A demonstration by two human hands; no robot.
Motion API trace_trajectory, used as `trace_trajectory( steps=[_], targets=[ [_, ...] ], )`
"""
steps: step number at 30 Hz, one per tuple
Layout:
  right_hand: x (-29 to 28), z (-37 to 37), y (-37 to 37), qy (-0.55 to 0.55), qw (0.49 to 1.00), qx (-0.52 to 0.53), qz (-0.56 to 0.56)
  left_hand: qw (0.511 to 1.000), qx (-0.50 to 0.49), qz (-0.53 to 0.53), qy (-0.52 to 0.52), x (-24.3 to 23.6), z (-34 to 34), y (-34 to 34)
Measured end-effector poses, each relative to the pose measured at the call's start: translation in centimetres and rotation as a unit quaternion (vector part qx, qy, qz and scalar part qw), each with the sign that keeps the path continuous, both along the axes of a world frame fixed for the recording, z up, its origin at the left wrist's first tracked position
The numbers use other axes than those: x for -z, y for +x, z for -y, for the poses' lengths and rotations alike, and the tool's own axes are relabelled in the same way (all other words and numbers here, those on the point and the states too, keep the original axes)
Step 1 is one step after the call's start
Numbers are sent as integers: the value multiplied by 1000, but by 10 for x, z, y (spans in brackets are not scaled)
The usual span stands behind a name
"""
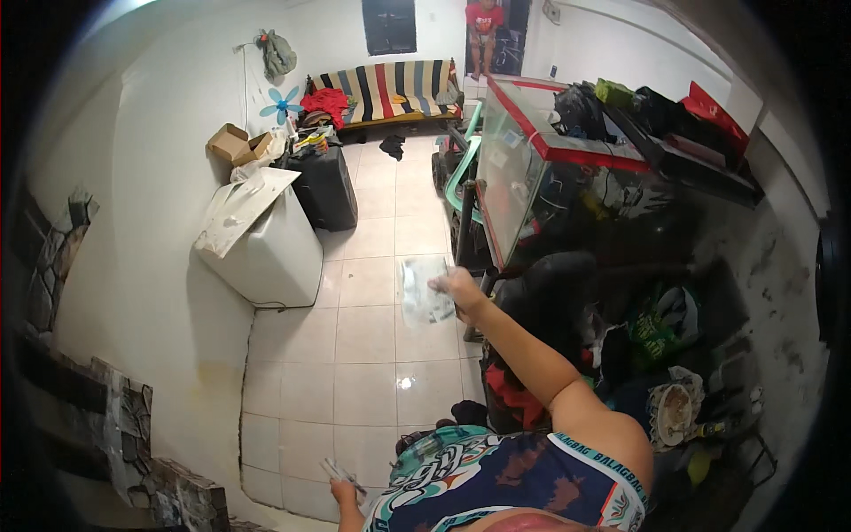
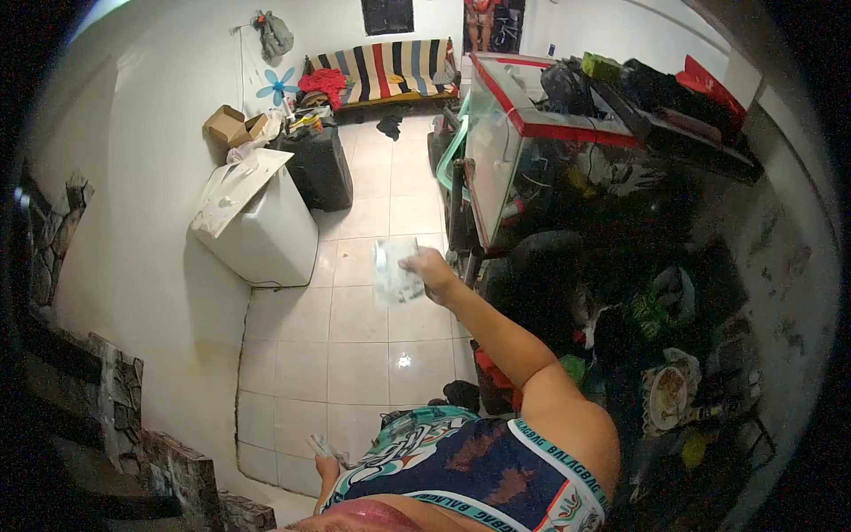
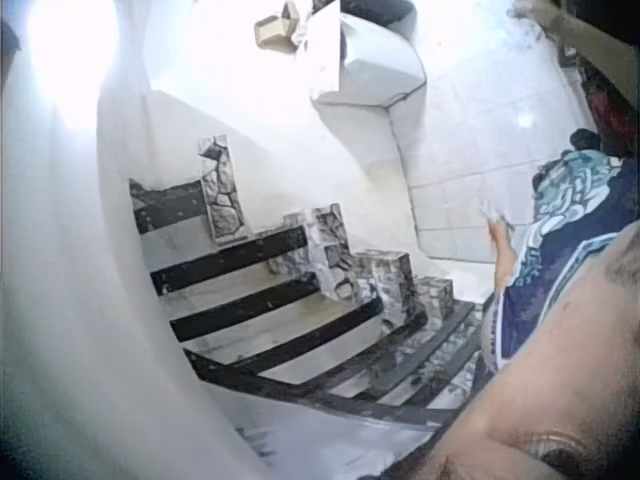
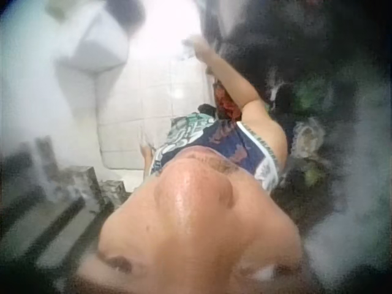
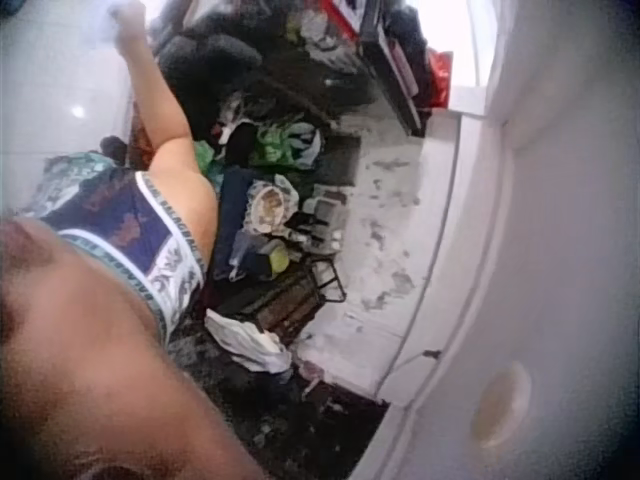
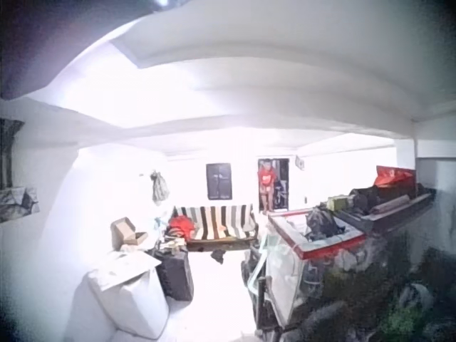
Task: The person applies plaster to the underside of a staircase using putty knives. They then pour water from a cup onto plaster powder resting on a board and mix it with the putty knives.
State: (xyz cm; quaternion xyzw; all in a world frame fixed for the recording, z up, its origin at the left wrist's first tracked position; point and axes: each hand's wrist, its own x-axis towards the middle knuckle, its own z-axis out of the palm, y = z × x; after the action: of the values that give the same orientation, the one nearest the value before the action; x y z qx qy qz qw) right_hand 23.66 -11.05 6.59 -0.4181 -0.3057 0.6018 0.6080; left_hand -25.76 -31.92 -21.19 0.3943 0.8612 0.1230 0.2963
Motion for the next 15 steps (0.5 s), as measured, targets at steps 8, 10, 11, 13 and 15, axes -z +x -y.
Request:
trace_trajectory(
  steps=[8, 10, 11, 13, 15],
  targets=[
    [-149, -67, -64, 119, 988, -92, -32, 998, -26, 50, -37, 19, 40, -35],
    [-181, -83, -68, 171, 981, -69, -61, 997, -25, 57, -33, 22, 36, -35],
    [-210, -71, -78, 173, 976, -110, -67, 997, -33, 59, -33, 23, 39, -37],
    [-236, -57, -88, 204, 975, -79, -40, 997, -31, 65, -21, 23, 28, -36],
    [-217, -61, -94, 202, 976, -79, -20, 997, -26, 74, -4, 26, 15, -36]
  ],
)
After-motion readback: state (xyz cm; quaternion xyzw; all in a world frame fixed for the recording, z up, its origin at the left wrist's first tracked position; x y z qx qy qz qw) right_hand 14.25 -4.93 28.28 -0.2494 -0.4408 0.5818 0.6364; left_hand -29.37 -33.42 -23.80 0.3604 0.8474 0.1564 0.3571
